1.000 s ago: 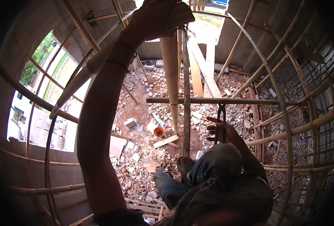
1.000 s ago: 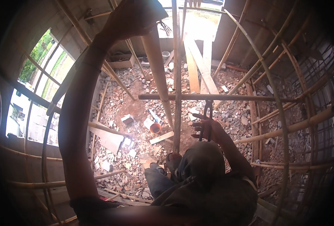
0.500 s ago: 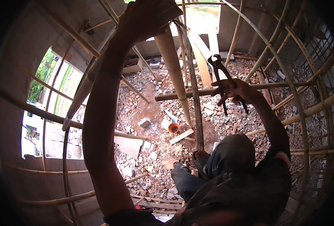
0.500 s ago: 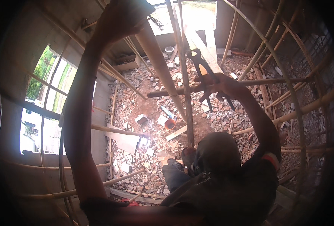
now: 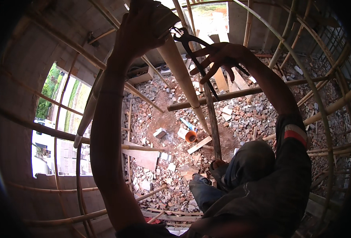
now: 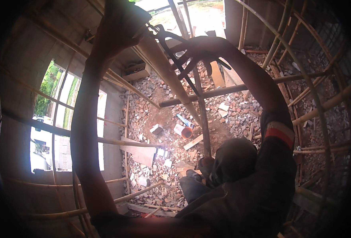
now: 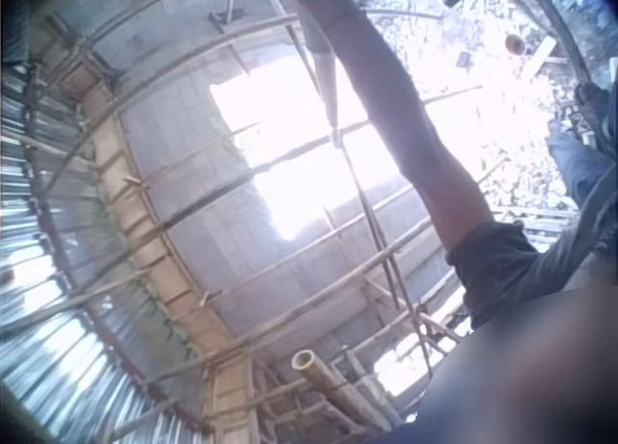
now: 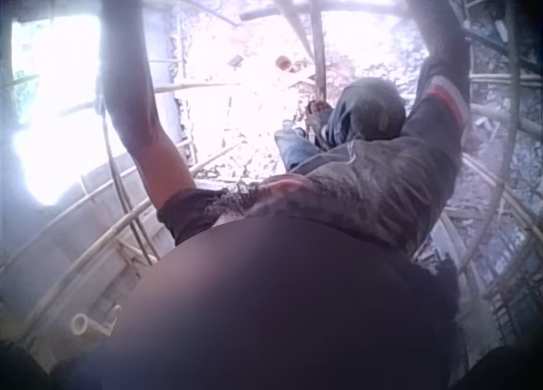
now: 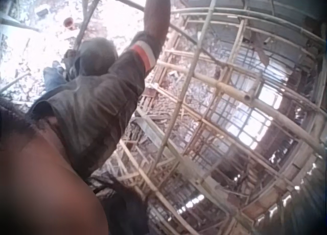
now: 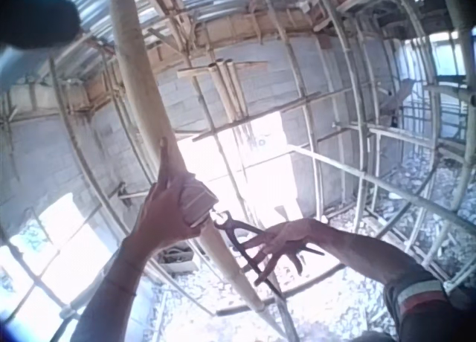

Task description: The person secures bamboo poles to a vertical bamboo scaffold using a black strap and a metal ratchet tool. They wrap the strap around the pole, thread it through the ratchet, and tighten it repeatedly to fasten the pole in place.

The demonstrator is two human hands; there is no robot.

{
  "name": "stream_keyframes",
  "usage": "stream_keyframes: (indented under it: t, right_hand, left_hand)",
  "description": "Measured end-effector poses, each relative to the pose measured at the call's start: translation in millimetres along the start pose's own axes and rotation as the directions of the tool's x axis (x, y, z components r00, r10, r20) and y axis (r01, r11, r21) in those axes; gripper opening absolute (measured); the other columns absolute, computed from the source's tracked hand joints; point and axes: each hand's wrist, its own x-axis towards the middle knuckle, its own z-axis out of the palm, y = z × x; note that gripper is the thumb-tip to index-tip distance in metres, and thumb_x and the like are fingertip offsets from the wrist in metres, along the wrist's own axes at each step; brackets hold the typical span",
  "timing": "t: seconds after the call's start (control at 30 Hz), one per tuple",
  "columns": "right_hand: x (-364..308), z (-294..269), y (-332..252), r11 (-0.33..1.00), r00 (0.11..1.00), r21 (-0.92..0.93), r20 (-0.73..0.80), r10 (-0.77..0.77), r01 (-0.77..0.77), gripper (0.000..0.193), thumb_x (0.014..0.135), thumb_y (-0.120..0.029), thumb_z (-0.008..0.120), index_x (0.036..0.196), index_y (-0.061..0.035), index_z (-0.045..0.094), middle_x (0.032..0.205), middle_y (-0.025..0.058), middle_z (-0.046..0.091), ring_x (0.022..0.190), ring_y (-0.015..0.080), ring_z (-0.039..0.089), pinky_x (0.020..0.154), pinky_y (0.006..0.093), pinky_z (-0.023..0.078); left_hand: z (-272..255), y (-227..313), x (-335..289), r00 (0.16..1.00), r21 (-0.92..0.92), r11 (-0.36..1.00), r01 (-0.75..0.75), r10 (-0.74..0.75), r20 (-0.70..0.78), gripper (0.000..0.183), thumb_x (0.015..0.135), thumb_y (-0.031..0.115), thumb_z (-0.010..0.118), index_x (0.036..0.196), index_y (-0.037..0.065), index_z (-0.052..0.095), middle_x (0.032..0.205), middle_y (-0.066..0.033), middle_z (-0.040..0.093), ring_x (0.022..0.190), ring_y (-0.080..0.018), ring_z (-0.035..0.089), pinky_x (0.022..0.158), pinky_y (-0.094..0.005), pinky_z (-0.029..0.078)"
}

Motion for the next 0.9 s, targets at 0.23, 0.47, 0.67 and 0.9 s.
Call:
stream_keyframes:
  t: [0.23,0.47,0.67,0.9]
  right_hand:
    - [4,-20,-22,0.981,0.99,-0.193,0.132,0.054,-0.028,0.069,0.094,-0.021,0.049,0.151,-0.0058,0.013,0.14,0.0294,0.042,0.111,0.043,0.058,0.055,0.0419,0.062]
    - [-1,-25,-37,0.858,0.991,-0.509,0.065,0.116,-0.067,0.063,0.095,-0.025,0.044,0.151,-0.0095,0.022,0.13,0.0273,0.054,0.109,0.038,0.062,0.054,0.0398,0.062]
    - [5,-32,-59,0.759,0.97,-0.63,0.039,0.24,-0.163,0.059,0.092,-0.016,0.048,0.149,-0.0091,0.031,0.125,0.0195,0.06,0.095,0.0279,0.069,0.052,0.0292,0.059]
    - [9,-49,-54,0.86,0.981,-0.486,0.023,0.192,-0.157,0.047,0.094,-0.028,0.057,0.126,0.0055,0.057,0.111,0.0167,0.066,0.089,0.0191,0.061,0.082,0.0365,0.048]
  left_hand:
    - [6,-15,4,0.931,0.39,0.871,-0.298,0.356,-0.083,0.074,0.054,0.021,0.085,0.12,0.006,0.054,0.156,-0.0286,0.0,0.131,-0.0491,0.038,0.1,-0.0454,0.046]
    - [-3,0,-1,1.0,-0.067,0.998,-0.011,0.011,0.006,0.074,0.053,0.018,0.085,0.12,0.005,0.053,0.156,-0.0292,0.001,0.132,-0.0493,0.037,0.1,-0.0466,0.047]
    - [-3,3,2,0.995,-0.01,0.996,-0.088,0.087,-0.042,0.073,0.054,0.017,0.085,0.119,0.005,0.053,0.155,-0.0302,0.001,0.133,-0.0499,0.035,0.101,-0.0473,0.046]
    - [-3,2,4,0.997,0.005,0.997,-0.076,0.076,-0.019,0.073,0.055,0.018,0.085,0.119,0.007,0.053,0.155,-0.0306,0.001,0.138,-0.0481,0.027,0.106,-0.0475,0.041]
